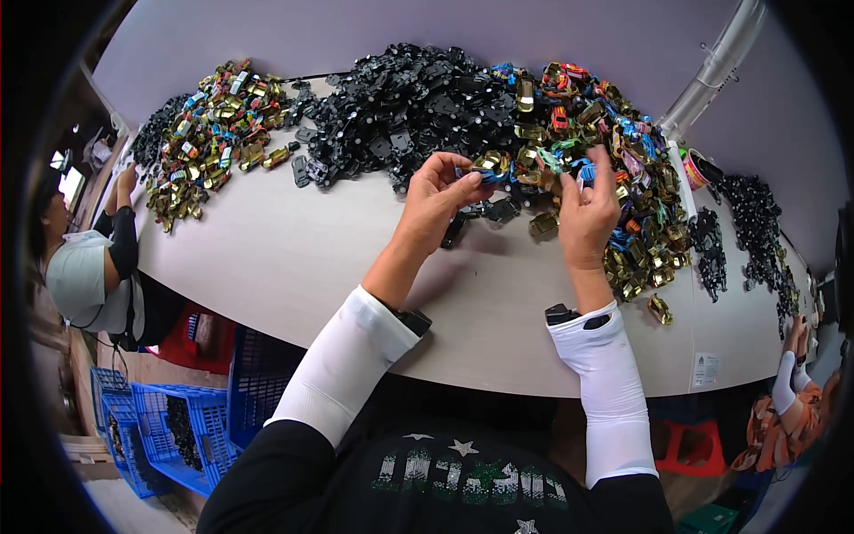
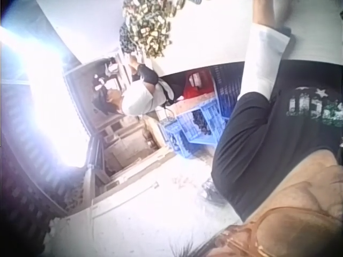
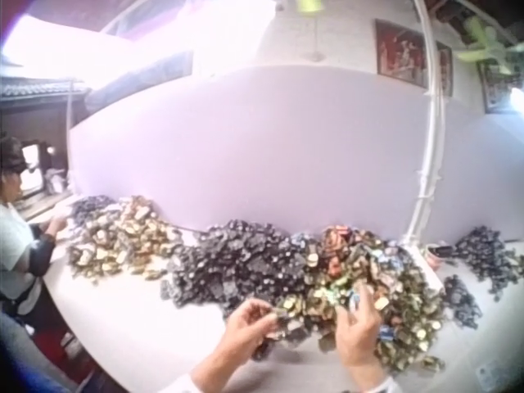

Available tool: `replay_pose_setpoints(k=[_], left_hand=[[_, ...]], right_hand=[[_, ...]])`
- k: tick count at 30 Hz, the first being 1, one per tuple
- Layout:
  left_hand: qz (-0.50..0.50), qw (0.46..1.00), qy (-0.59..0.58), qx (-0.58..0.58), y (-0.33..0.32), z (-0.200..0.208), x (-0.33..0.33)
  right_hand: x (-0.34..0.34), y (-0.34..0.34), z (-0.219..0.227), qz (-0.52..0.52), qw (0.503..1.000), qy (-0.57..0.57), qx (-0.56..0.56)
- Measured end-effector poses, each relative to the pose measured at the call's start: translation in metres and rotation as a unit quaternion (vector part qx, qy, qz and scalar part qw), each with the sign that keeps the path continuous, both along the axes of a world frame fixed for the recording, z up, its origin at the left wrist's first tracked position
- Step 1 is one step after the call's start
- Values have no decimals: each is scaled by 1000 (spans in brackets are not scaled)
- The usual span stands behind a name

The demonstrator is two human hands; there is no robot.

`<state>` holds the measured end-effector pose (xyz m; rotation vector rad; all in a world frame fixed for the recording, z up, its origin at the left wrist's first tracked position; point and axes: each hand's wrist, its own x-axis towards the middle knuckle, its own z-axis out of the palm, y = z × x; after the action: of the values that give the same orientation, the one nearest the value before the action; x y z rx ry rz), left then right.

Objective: The person is manually assembling small plastic toy cars by attaching the car bodies to the chassis.

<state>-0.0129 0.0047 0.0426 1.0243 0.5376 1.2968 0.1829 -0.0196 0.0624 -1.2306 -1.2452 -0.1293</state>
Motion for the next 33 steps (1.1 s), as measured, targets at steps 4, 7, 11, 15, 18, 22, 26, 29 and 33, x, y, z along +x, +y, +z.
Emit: replay_pose_setpoints(k=[4,7,11,15,18,22,26,29,33], left_hand=[[-3,997,71,39,0,-6,4],[-23,991,126,47,-1,-8,6],[116,933,292,175,0,-2,1],[164,740,512,405,-11,-10,8],[141,697,561,424,-12,-11,12],[199,795,469,328,-3,-16,8],[105,942,309,80,-3,-11,12],[32,987,154,-20,-3,-14,15],[-17,994,56,-92,-5,-14,16]], right_hand=[[-19,-7,-12,259,952,118,-113],[-32,-17,-13,363,822,358,-255],[-14,-9,-14,324,836,372,-238],[-2,1,-26,281,877,296,-255],[-1,4,-31,255,921,167,-242],[-8,-1,-19,241,946,104,-190],[-9,-1,-23,226,955,28,-188],[-13,-4,-18,247,945,52,-206],[-12,2,-26,293,921,201,-158]])
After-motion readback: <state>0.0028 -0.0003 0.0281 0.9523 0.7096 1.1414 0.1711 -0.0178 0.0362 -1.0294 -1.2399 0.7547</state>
